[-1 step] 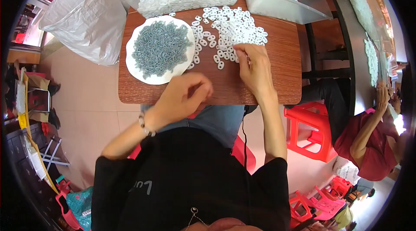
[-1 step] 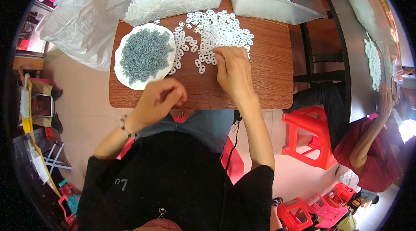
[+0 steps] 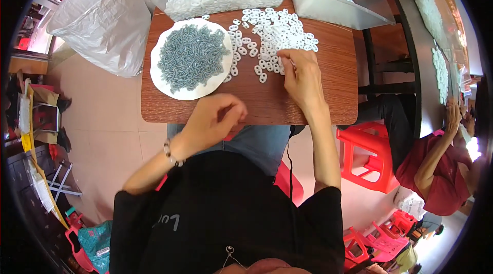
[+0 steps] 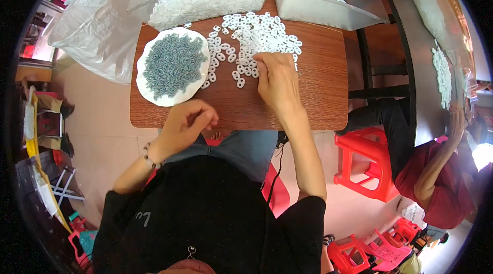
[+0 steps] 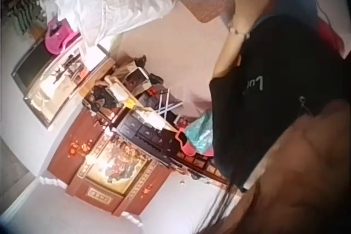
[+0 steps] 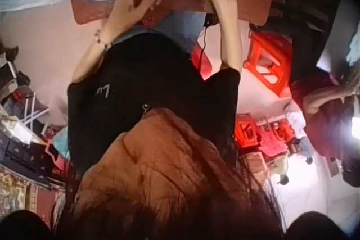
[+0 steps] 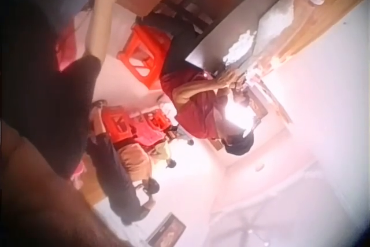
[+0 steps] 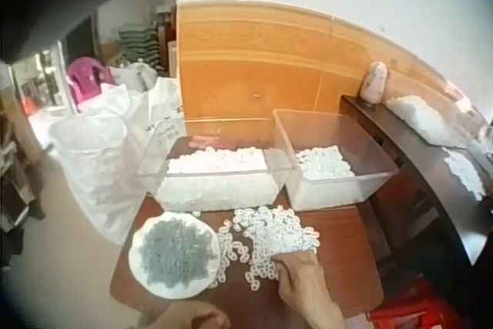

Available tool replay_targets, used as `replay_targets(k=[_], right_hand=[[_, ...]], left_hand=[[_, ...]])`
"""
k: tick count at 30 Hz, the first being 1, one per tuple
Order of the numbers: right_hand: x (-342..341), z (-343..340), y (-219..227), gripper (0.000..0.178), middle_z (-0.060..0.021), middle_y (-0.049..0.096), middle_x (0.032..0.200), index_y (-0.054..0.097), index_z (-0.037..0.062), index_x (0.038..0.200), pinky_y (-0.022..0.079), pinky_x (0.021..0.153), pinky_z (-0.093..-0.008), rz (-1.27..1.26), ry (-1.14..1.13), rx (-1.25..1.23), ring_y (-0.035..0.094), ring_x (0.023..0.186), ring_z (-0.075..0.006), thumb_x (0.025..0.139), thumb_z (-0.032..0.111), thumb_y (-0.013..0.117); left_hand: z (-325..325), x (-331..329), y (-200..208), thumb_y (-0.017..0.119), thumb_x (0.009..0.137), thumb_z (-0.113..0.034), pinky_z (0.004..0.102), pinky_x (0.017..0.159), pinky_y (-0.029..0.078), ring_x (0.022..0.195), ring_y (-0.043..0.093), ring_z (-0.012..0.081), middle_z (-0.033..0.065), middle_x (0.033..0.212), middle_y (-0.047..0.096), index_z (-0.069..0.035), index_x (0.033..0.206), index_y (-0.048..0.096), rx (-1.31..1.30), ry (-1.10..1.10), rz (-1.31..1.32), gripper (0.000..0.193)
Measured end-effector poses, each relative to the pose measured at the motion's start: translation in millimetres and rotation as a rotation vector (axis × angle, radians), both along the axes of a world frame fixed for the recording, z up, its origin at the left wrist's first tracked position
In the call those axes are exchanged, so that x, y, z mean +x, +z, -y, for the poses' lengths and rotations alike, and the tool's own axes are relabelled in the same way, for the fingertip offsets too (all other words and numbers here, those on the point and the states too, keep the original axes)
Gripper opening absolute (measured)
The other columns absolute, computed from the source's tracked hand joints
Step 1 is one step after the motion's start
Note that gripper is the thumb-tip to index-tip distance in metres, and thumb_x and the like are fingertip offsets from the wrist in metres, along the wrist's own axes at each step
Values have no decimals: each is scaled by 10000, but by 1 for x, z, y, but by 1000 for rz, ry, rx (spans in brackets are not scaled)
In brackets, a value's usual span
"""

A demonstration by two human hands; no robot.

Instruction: The recorder is assembling small plastic toggles by threading elastic loops through them.

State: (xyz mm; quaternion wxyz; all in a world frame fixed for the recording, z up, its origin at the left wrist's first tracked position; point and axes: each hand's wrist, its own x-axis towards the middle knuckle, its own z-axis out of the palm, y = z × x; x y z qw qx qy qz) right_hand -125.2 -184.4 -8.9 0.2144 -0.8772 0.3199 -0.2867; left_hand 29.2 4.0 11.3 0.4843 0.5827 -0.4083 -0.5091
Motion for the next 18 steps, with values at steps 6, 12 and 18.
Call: replay_targets(k=[6, 12, 18], right_hand=[[22, 3, 2, 185, -127, 653, 885, 680, 56, 987, 457, 772, -380, -139, 73, -34, 554, 889, -306, 804, 64, 655], [32, -1, -1, 192, -124, 641, 851, 680, 72, 968, 459, 721, -401, -324, -12, -53, 544, 866, -311, 780, 106, 692], [24, -13, 12, 148, -16, 619, 775, 667, 47, 935, 435, 679, -253, -6, 27, 484, 544, 747, -112, 815, 116, 720]], left_hand=[[-52, 12, -22, 519, 966, -92, 207, 646, 472, 730, 588, 67, 39, 801, 651, 32, 945, 655, 92, 211, 51, 185], [-51, 13, -20, 528, 956, -94, 201, 621, 449, 685, 556, 62, 41, 805, 652, 26, 952, 669, 59, 235, 19, 185], [-32, 5, -13, 534, 957, -116, 192, 638, 441, 689, 548, 56, 30, 829, 654, 23, 986, 661, 39, 184, -99, 191]])
